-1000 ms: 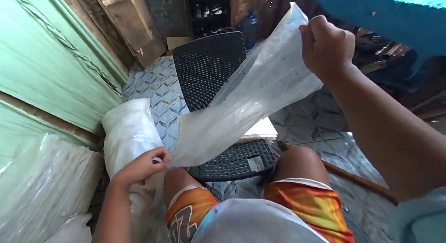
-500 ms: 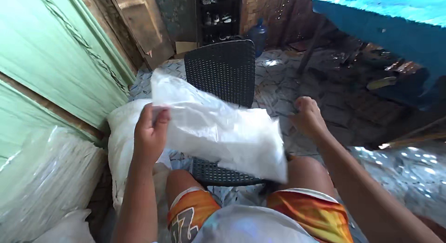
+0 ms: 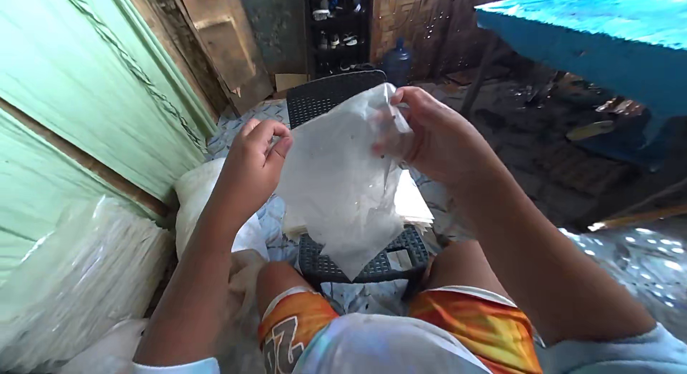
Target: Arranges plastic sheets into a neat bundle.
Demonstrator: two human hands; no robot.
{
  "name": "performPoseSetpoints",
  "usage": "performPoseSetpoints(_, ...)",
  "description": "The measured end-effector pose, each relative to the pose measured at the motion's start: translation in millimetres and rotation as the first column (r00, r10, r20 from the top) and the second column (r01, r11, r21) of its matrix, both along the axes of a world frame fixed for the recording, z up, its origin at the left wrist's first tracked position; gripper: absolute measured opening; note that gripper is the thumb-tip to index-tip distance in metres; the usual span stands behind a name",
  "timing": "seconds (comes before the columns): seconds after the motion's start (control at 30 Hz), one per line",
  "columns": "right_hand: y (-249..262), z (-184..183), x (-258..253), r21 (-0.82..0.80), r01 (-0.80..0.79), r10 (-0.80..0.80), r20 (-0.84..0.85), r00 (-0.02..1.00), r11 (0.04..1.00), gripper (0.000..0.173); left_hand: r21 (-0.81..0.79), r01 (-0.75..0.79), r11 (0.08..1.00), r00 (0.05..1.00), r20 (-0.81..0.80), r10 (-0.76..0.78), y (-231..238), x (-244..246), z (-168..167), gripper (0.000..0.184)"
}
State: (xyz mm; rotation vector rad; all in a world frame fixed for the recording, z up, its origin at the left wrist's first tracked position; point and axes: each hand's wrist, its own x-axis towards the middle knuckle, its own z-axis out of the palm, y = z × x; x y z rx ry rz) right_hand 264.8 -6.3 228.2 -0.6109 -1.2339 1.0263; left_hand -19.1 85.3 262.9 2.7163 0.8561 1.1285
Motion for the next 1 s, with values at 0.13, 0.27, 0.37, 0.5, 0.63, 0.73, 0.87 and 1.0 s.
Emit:
performPoseSetpoints(0.13, -9.9, 11.4, -7.3, -0.240, 0.010, -0.006, 0.020, 1.000, 0.971, 0.047, 0.176, 0.105, 0.979, 0.994, 0.003, -0.108, -21.2, -6.0, 13.8, 0.020)
performPoseSetpoints(0.27, -18.5, 21.9, -8.9, -0.049, 0.290, -0.293, -0.082, 0.952, 0.956, 0.023, 0.173, 0.041, 0.984, 0.995, -0.091, -0.026, -34.5, -14.2, 31.1, 0.019)
performPoseSetpoints(0.37, -21.7, 23.8, -18.8, 0.115, 0.385, -0.380, -0.059, 0.923, 0.916, 0.011, 0.180, -0.160, 0.971, 0.945, -0.257, 0.203, -40.7, -16.6, 45.4, 0.016)
performPoseSetpoints(0.5, -21.2, 15.3, -54.5, 0.389, 0.443, -0.519, 0.112, 0.847, 0.808, 0.010, 0.116, -0.029, 0.993, 0.970, -0.238, 0.056, -48.4, 14.8, 42.0, 0.043)
performPoseSetpoints(0.63, -11.6, 8.5, -31.1, 0.522, 0.326, -0.595, 0.509, 0.622, 0.788, 0.065, 0.272, -0.068, 0.960, 0.996, -0.033, 0.080, -50.3, 33.8, 30.2, 0.032)
performPoseSetpoints(0.73, 22.4, -47.0, 28.0, -0.036, 0.155, -0.056, 0.830, 0.555, 0.987, 0.016, 0.354, -0.328, 0.876, 0.944, 0.085, 0.319, -28.4, 14.6, 37.6, 0.043)
performPoseSetpoints(0.87, 29.3, -130.8, 130.8, -0.242, 0.257, 0.087, 0.863, 0.497, 0.936, 0.009, 0.124, -0.504, 0.855, 0.860, 0.159, 0.484, 41.5, -20.4, 21.8, 0.055)
performPoseSetpoints(1.0, 21.5, -159.4, 151.1, -0.425, 0.467, -0.406, 0.231, 0.884, 0.775, 0.037, -0.266, -0.577, 0.772, 0.753, 0.193, 0.629, 108.3, -29.3, -47.3, 0.057)
